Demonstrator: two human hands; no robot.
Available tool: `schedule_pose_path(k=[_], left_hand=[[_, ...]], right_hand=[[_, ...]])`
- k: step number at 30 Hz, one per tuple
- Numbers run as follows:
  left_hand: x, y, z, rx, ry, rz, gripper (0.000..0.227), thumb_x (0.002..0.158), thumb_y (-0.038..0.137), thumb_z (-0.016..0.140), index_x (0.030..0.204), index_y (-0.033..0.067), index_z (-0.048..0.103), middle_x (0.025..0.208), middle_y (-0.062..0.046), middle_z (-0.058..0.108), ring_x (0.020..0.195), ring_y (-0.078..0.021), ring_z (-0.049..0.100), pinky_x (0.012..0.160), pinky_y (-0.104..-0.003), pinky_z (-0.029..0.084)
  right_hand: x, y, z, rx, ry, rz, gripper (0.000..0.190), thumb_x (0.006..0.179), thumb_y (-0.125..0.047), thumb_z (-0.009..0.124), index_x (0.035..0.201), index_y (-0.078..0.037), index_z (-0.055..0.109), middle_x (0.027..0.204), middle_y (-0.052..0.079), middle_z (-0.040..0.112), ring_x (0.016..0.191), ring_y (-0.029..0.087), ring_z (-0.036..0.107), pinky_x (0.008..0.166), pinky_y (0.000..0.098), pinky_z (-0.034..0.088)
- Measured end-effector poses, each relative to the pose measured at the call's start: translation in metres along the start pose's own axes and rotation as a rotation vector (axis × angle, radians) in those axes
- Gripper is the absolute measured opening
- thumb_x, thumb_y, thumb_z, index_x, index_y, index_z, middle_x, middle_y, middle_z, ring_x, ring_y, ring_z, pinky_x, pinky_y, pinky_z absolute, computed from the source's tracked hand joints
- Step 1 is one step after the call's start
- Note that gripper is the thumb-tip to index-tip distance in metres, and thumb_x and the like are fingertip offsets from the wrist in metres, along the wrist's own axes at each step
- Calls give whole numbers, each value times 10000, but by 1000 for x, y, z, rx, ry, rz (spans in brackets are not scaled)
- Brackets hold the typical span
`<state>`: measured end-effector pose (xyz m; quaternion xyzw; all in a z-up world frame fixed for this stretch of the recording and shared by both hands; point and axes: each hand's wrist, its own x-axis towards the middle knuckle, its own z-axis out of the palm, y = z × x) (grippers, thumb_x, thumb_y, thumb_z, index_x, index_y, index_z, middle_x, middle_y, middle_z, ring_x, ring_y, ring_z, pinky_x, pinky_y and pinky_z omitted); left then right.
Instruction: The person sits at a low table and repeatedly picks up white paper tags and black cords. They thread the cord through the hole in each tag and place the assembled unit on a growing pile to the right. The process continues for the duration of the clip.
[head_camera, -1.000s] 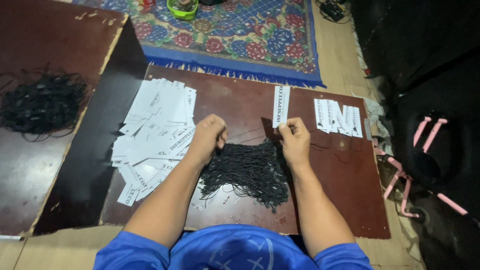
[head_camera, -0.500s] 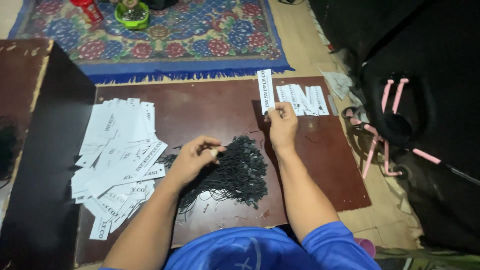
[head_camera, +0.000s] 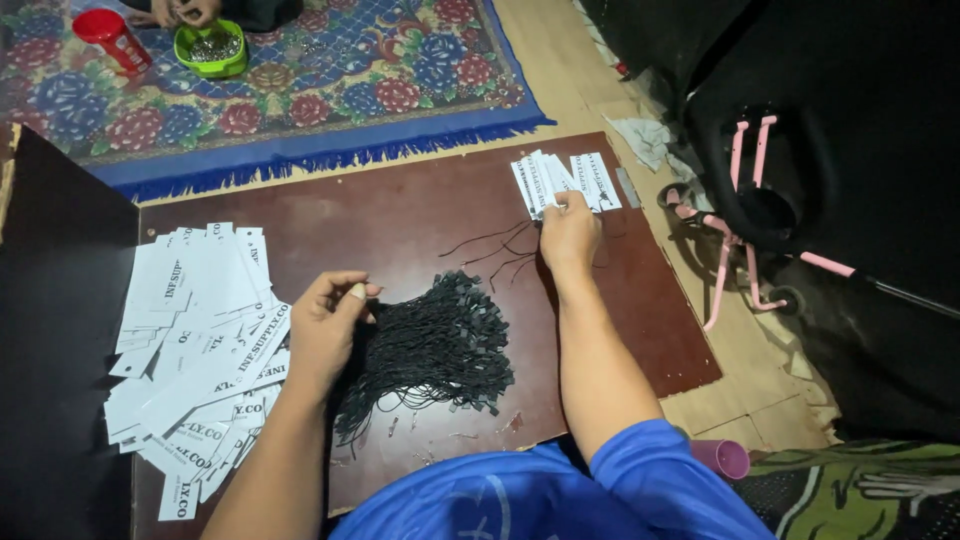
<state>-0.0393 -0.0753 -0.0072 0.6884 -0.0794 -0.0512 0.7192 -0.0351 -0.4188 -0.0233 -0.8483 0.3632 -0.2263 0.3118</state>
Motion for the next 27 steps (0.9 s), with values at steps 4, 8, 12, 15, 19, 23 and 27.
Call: schedule_pose_path(k=[4, 8, 12, 15, 19, 23, 27], left_hand=[[-2, 10, 1, 34, 59, 13, 149, 971, -7, 614, 1094, -29, 695, 888, -192, 752, 612, -183, 659, 597, -277, 539], [0, 6, 0, 50, 87, 30, 149, 964, -14, 607, 1077, -16, 705, 869, -174, 751, 584, -159, 640, 566, -268, 528], [0, 4, -1, 65, 93, 42, 150, 950, -8, 619, 1065, 0, 715, 856, -166, 750, 550, -156, 632, 551, -267, 514], [1, 0, 1, 56, 102, 26, 155, 943, -7, 627, 1061, -1, 726, 858, -169, 754, 570, -157, 637, 560, -272, 526], [1, 0, 2, 58, 111, 28, 158, 941, 6, 630, 1066, 11, 726, 852, -155, 753, 563, -141, 618, 555, -267, 521], [1, -2, 1, 122, 111, 11, 163, 938, 34, 638, 1054, 51, 751, 851, -124, 768, 551, -139, 634, 549, -270, 516], [4, -2, 1, 153, 104, -3, 164, 937, 46, 644, 1051, 60, 761, 866, -132, 778, 571, -149, 645, 563, -285, 524]], right_hand=[[11, 16, 3, -64, 17, -16, 254, 891, -246, 633, 1112, -169, 729, 899, 85, 779, 1010, 342, 730, 891, 484, 560], [15, 21, 7, -137, -6, -18, 254, 898, -321, 632, 1099, -197, 723, 943, 44, 781, 1028, 322, 725, 883, 475, 550], [13, 17, 4, -194, 33, -81, 267, 896, -301, 668, 1129, -178, 714, 1076, 54, 719, 1095, 332, 667, 918, 503, 481], [6, 12, 2, -185, 85, -141, 309, 883, -290, 704, 1166, -167, 695, 1166, 36, 614, 1156, 327, 594, 935, 511, 439], [-2, 8, 7, -134, 75, -298, 269, 891, -267, 730, 1144, -175, 709, 1141, 32, 602, 1153, 320, 596, 948, 500, 429], [-13, 0, 13, -61, -31, -554, 173, 907, -281, 717, 1070, -240, 757, 1005, -21, 647, 1049, 244, 666, 925, 412, 452], [-26, -12, 16, -19, -195, -732, 136, 893, -274, 730, 1018, -274, 783, 988, -27, 665, 1057, 223, 659, 922, 391, 449]])
